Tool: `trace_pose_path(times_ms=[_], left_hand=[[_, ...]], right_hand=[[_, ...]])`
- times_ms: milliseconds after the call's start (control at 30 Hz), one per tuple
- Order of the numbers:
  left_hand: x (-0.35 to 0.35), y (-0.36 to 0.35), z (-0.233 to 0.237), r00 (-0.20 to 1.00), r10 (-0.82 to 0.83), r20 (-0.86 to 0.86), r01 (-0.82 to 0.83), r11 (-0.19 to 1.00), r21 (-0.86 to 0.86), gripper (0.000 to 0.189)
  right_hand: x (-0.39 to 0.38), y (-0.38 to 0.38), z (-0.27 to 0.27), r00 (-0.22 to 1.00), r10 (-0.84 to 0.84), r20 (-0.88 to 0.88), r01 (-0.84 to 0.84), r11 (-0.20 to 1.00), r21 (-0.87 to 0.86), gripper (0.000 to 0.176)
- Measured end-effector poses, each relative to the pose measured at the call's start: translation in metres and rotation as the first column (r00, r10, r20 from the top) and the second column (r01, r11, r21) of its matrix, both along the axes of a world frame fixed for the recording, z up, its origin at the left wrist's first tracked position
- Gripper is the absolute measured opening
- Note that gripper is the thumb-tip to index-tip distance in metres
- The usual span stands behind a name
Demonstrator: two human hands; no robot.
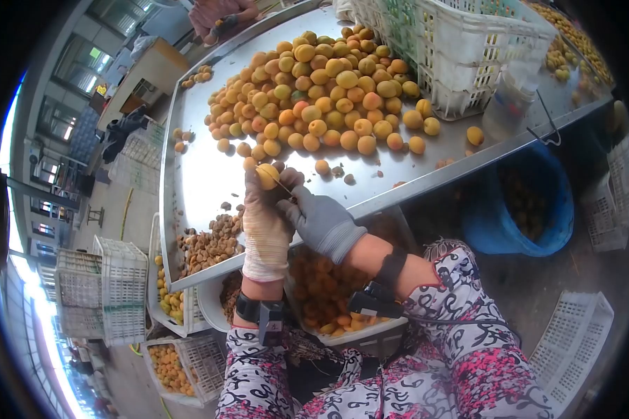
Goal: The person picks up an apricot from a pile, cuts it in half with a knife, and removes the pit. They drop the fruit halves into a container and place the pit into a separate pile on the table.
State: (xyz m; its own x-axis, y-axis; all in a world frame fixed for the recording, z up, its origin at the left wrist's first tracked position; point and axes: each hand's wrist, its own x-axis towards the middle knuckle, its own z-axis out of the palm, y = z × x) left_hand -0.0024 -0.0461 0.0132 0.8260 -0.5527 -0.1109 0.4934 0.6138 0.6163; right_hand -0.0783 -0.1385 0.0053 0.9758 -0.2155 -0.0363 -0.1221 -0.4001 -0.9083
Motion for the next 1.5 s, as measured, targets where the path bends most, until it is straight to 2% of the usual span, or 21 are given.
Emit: trace_pose_path(times_ms=[33, 67, 133, 167, 233, 267, 300, 367, 400, 500, 567, 633, 767, 900, 967, 1033, 1133, 1200, 1333, 1400, 1500], left_hand=[[0.003, 0.004, -0.003, 1.000, 0.000, 0.000, 0.000, 1.000, -0.002, 0.047], [0.006, 0.007, -0.004, 0.996, -0.005, 0.084, -0.004, 0.995, 0.103, 0.047], [0.007, 0.016, 0.005, 0.976, -0.028, 0.216, -0.029, 0.966, 0.257, 0.044], [0.004, 0.017, 0.010, 0.976, -0.028, 0.214, -0.029, 0.966, 0.256, 0.044], [-0.001, 0.016, 0.023, 0.917, -0.041, 0.396, -0.083, 0.953, 0.291, 0.042], [0.000, 0.022, 0.025, 0.902, -0.118, 0.415, -0.067, 0.912, 0.405, 0.041], [0.000, 0.022, 0.020, 0.903, -0.115, 0.413, -0.068, 0.912, 0.403, 0.041], [0.004, 0.017, 0.000, 0.973, -0.026, 0.229, -0.025, 0.976, 0.217, 0.044], [0.007, 0.015, 0.001, 0.987, -0.079, 0.137, 0.061, 0.989, 0.132, 0.048], [-0.001, 0.007, 0.005, 0.993, 0.014, 0.113, -0.027, 0.993, 0.114, 0.051], [0.003, 0.012, 0.008, 0.989, 0.014, 0.146, -0.038, 0.985, 0.166, 0.049], [0.006, 0.015, 0.016, 0.946, 0.015, 0.322, -0.118, 0.945, 0.304, 0.046], [0.000, 0.016, 0.018, 0.908, 0.091, 0.408, -0.227, 0.927, 0.298, 0.040], [-0.002, 0.014, 0.006, 0.949, 0.065, 0.310, -0.143, 0.962, 0.235, 0.042], [-0.003, 0.013, 0.011, 0.989, -0.001, 0.147, -0.042, 0.956, 0.291, 0.042], [-0.003, 0.013, 0.013, 0.988, 0.006, 0.157, -0.058, 0.942, 0.330, 0.043], [-0.002, 0.010, 0.008, 0.983, 0.043, 0.177, -0.104, 0.931, 0.349, 0.046], [-0.002, 0.009, 0.006, 0.979, 0.073, 0.188, -0.132, 0.935, 0.328, 0.048], [-0.001, 0.011, 0.005, 0.980, 0.084, 0.182, -0.151, 0.907, 0.393, 0.049], [-0.003, 0.012, 0.004, 0.977, 0.074, 0.198, -0.151, 0.900, 0.408, 0.049], [-0.009, 0.010, 0.000, 0.958, 0.113, 0.265, -0.211, 0.903, 0.376, 0.043]], right_hand=[[0.000, -0.002, -0.001, 0.999, -0.010, 0.037, 0.010, 1.000, 0.001, 0.042], [0.001, -0.005, -0.001, 0.997, -0.021, 0.074, 0.021, 1.000, 0.003, 0.041], [0.002, -0.011, -0.001, 0.998, -0.010, 0.058, 0.011, 1.000, -0.019, 0.042], [0.003, -0.013, 0.000, 0.999, 0.001, 0.041, 0.000, 0.999, -0.038, 0.043], [0.001, -0.015, 0.005, 1.000, 0.020, -0.005, -0.020, 0.998, -0.060, 0.043], [0.001, -0.014, 0.004, 0.999, 0.021, 0.033, -0.019, 0.999, -0.051, 0.042], [0.001, -0.013, 0.002, 0.997, 0.020, 0.070, -0.018, 0.999, -0.041, 0.041], [-0.001, -0.002, 0.002, 0.994, -0.016, 0.108, 0.018, 1.000, -0.021, 0.036], [-0.002, 0.001, 0.002, 0.987, -0.054, 0.149, 0.055, 0.998, 0.001, 0.035], [-0.002, 0.001, 0.000, 0.991, -0.050, 0.124, 0.055, 0.998, -0.033, 0.033], [-0.001, -0.001, -0.002, 0.989, -0.052, 0.135, 0.059, 0.997, -0.045, 0.033], [-0.002, -0.003, -0.001, 0.988, -0.055, 0.145, 0.064, 0.996, -0.057, 0.033], [-0.003, -0.001, -0.001, 0.995, -0.013, 0.102, 0.019, 0.998, -0.058, 0.033], [0.000, 0.003, -0.007, 0.995, -0.041, 0.093, 0.057, 0.981, -0.184, 0.035], [-0.001, 0.001, -0.003, 0.998, -0.032, 0.047, 0.043, 0.967, -0.252, 0.036], [-0.002, 0.001, -0.001, 1.000, -0.026, 0.001, 0.025, 0.948, -0.318, 0.037], [-0.001, 0.004, -0.006, 1.000, -0.013, -0.001, 0.012, 0.955, -0.298, 0.039], [-0.001, 0.007, -0.009, 0.995, -0.037, 0.096, 0.050, 0.988, -0.146, 0.039], [-0.002, 0.005, -0.005, 0.998, -0.006, 0.065, 0.013, 0.995, -0.104, 0.039], [-0.003, 0.006, -0.003, 0.996, -0.005, 0.089, 0.002, 0.999, 0.039, 0.040], [-0.001, 0.009, -0.012, 0.991, -0.029, 0.134, 0.010, 0.991, 0.135, 0.042]])
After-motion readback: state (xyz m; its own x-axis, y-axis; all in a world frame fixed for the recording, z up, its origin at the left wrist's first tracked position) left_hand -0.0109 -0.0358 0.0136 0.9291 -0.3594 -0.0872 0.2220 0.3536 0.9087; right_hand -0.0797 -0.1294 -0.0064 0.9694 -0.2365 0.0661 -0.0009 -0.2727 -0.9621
